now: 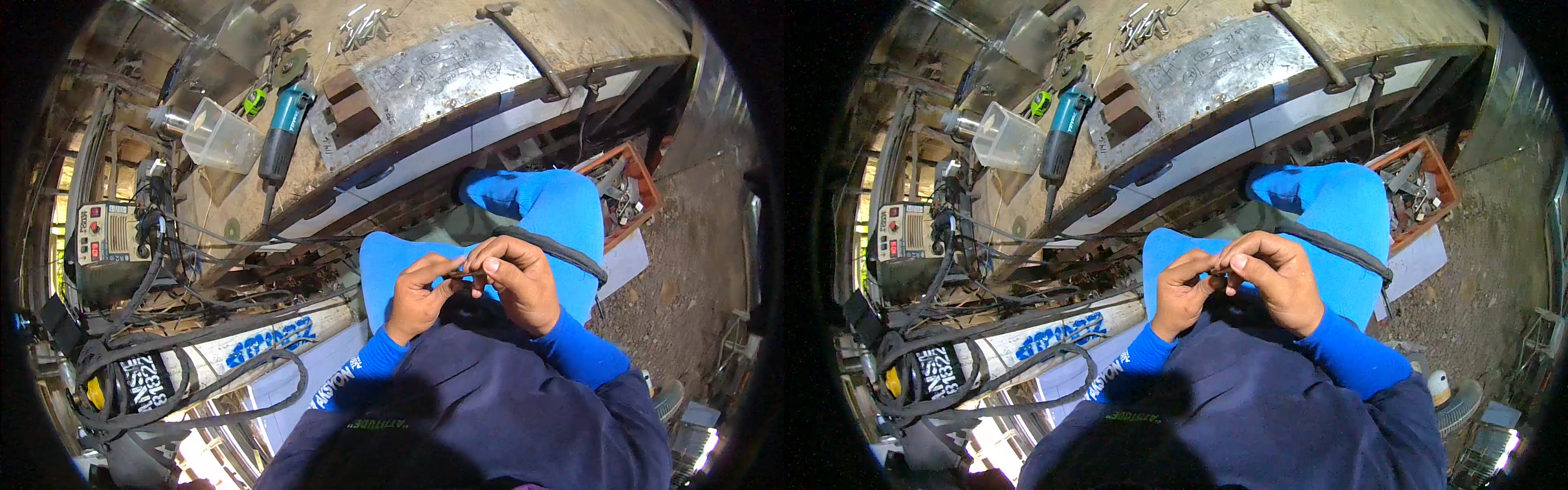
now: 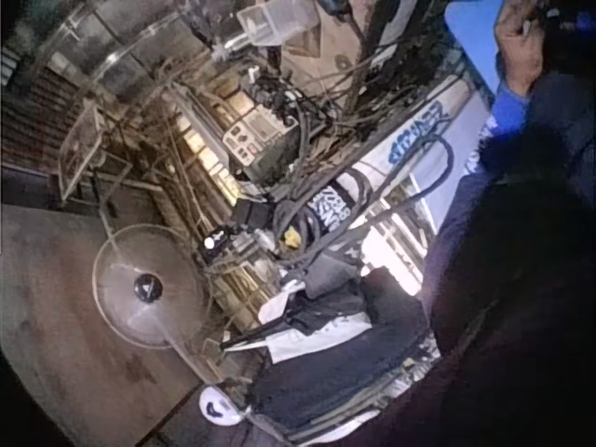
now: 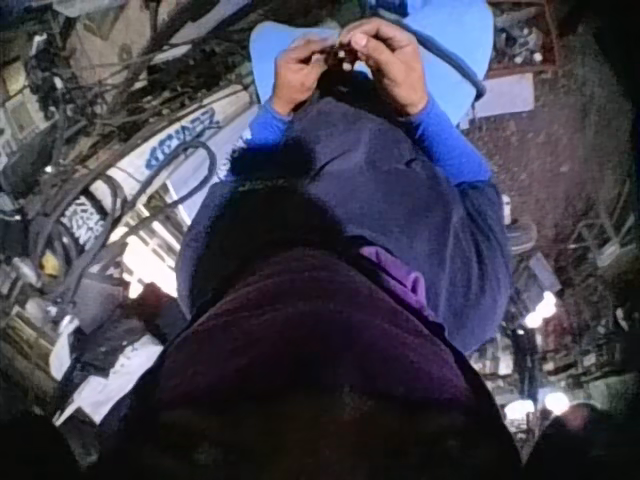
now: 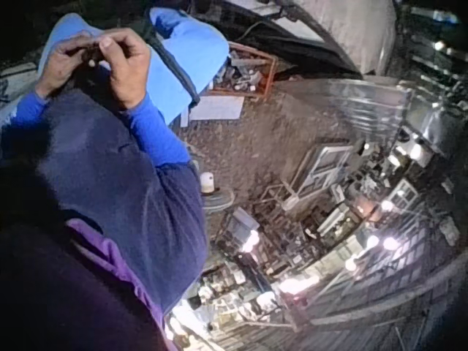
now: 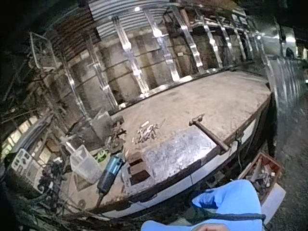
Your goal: The person welds small metal pieces using a handheld welding torch, then hammers them on a workbench. They repeat the cycle of welding and hammering multiple times, handling each piece individually.
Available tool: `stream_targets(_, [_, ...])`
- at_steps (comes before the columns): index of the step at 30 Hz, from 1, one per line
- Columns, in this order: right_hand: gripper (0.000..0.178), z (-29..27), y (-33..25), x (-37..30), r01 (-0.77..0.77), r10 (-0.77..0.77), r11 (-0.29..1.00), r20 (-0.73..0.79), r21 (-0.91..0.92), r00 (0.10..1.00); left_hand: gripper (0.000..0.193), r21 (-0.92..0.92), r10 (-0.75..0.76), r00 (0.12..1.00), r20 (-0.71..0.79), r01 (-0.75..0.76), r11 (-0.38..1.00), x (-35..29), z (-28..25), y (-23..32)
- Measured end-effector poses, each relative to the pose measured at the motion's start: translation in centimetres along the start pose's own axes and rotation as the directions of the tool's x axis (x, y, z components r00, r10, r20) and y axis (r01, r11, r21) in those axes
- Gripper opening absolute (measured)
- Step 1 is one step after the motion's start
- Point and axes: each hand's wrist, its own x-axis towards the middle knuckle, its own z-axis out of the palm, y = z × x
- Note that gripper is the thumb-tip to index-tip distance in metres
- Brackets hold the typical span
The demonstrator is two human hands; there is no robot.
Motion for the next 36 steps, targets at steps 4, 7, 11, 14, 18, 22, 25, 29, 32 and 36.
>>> stream_targets(4, [0.022, -1.6, 0.5, 0.3, -0.010, 0.011, 1.000, -0.071, 0.018, 0.997, 0.021, 0.129, -0.012, 1.000, 0.007, 0.011, 0.992, 1.5, 0.3, 1.5])
stream_targets(7, [0.030, -3.6, -0.3, 0.6, 0.056, -0.117, 0.958, -0.203, -0.282, 0.972, 0.019, 0.240, 0.007, 0.999, -0.038, 0.002, 0.971, 2.7, 0.0, 1.5])
stream_targets(11, [0.037, -14.1, -2.7, -1.2, -0.030, -0.657, 0.325, -0.248, -0.945, 0.712, 0.018, 0.412, 0.078, 0.977, -0.198, 0.010, 0.911, 6.3, -1.7, 1.8])
stream_targets(14, [0.043, -23.7, -3.8, -6.2, -0.503, -0.331, 0.354, -0.609, -0.788, 0.721, 0.015, 0.534, 0.125, 0.958, -0.258, 0.033, 0.845, 10.3, -3.5, 2.9])
stream_targets(18, [0.089, -30.3, 0.2, -11.8, -0.829, -0.155, 0.212, -0.855, -0.518, 0.495, 0.015, 0.770, 0.379, 0.917, -0.126, -0.151, 0.620, 17.6, -4.7, 2.8])
stream_targets(22, [0.106, -34.5, 5.0, -13.5, -0.746, -0.016, 0.509, -0.871, -0.429, 0.491, 0.015, 0.880, 0.424, 0.904, -0.055, -0.157, 0.448, 24.5, -4.8, 0.8])
stream_targets(25, [0.113, -32.2, 6.6, -12.1, -0.760, 0.051, 0.566, -0.906, -0.320, 0.420, 0.016, 0.932, 0.404, 0.913, -0.047, -0.105, 0.348, 26.7, -5.9, -1.3])
stream_targets(29, [0.120, -28.9, 5.1, -11.9, -0.660, 0.245, 0.749, -0.903, -0.054, 0.353, 0.020, 0.970, 0.301, 0.954, 0.007, -0.080, 0.231, 26.9, -6.5, -0.6])
stream_targets(32, [0.113, -31.1, 7.3, -12.5, -0.437, 0.050, 0.895, -0.951, -0.094, 0.306, 0.021, 0.977, 0.225, 0.965, 0.133, -0.166, 0.132, 27.7, -6.8, 0.1])
stream_targets(36, [0.089, -29.1, 5.8, -8.5, -0.134, -0.181, 0.966, -0.949, -0.221, 0.257, 0.021, 0.977, 0.157, 0.972, 0.177, -0.193, 0.089, 27.6, -7.0, 0.8])
